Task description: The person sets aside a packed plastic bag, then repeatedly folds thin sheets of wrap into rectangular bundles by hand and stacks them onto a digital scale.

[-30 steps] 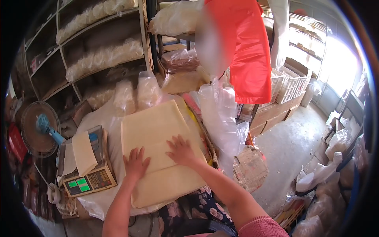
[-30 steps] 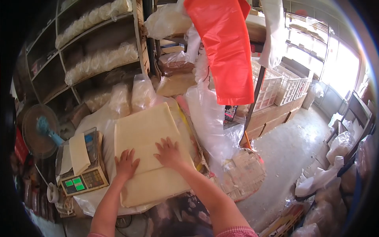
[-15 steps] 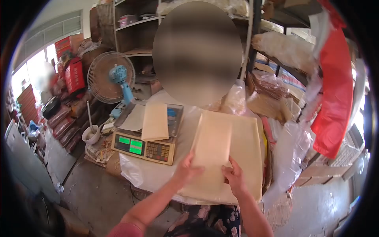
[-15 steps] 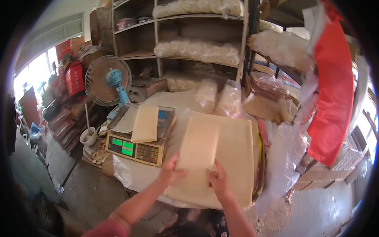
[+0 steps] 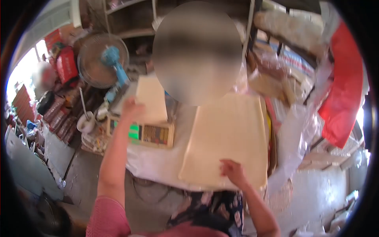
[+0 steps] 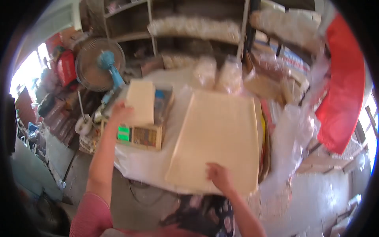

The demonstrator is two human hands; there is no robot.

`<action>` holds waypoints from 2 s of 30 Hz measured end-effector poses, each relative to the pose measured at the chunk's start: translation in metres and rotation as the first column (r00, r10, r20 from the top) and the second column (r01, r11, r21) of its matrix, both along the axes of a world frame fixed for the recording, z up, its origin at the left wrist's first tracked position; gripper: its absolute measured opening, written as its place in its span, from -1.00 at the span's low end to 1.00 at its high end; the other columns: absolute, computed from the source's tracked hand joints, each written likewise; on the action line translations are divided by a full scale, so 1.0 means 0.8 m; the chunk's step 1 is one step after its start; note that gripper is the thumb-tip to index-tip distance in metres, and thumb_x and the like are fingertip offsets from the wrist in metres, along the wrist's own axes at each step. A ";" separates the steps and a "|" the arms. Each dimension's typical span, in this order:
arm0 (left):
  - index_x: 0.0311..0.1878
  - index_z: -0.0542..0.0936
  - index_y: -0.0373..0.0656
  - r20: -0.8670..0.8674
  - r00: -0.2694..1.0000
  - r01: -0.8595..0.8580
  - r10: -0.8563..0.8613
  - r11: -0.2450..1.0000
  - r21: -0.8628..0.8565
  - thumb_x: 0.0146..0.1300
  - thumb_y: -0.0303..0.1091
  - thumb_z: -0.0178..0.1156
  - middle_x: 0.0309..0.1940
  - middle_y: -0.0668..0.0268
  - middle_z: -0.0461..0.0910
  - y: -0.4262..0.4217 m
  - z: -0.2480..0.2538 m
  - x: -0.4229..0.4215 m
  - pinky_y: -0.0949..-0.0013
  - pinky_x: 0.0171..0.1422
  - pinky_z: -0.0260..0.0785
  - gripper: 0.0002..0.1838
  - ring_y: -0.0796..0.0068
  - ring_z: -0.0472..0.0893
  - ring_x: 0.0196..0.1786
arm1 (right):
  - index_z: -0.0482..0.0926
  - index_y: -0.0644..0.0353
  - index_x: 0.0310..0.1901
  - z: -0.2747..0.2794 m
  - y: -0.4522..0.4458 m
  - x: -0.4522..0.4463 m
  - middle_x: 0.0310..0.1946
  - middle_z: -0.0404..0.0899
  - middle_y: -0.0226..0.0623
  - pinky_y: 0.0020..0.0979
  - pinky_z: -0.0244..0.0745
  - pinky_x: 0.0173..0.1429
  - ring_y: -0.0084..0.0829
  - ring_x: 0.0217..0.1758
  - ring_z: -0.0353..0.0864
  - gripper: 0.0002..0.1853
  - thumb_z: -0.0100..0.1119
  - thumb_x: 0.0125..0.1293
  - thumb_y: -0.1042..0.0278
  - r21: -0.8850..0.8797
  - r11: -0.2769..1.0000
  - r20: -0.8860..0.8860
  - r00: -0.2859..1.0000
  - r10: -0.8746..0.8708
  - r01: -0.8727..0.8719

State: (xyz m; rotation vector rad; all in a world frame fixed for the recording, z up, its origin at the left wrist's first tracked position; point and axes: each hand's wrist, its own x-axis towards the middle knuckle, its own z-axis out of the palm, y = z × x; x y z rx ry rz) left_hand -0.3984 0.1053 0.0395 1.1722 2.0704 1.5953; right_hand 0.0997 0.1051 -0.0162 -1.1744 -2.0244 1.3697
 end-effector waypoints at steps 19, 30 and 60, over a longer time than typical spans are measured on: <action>0.14 0.45 -0.24 -0.362 0.932 0.075 -0.005 0.981 0.181 0.06 -0.58 0.13 0.12 0.09 0.44 -0.149 -0.076 0.310 0.17 0.29 0.24 -0.51 0.07 0.40 0.21 | 0.55 0.13 -0.51 0.015 -0.054 -0.104 -0.49 0.47 -0.33 -0.30 0.46 -0.19 -0.35 -0.34 0.54 -0.97 0.17 -0.04 0.43 0.809 0.371 0.435 0.889 0.144 -0.456; 0.07 0.52 -0.20 -0.490 0.651 0.574 -0.580 0.798 -0.181 0.11 -0.52 0.16 0.15 0.04 0.41 -0.118 -0.084 0.375 0.09 0.34 0.24 -0.61 -0.06 0.35 0.26 | 0.42 0.20 0.21 0.001 -0.030 -0.023 0.31 0.29 -0.07 0.00 0.39 0.19 -0.14 0.30 0.39 -0.51 0.11 0.25 0.29 0.752 0.513 0.492 0.870 -0.018 -0.414; -0.12 0.64 -0.10 -0.759 0.624 -0.135 -0.189 0.930 -0.342 0.14 -0.50 0.06 -0.20 0.09 0.63 -0.118 0.021 -0.034 0.05 0.24 0.25 -0.74 0.07 0.58 -0.06 | 0.51 0.14 0.04 0.049 -0.073 0.053 0.06 0.50 -0.17 0.04 0.32 0.22 -0.11 0.16 0.47 -0.60 0.09 0.09 0.48 0.695 0.574 0.515 0.857 0.023 -0.433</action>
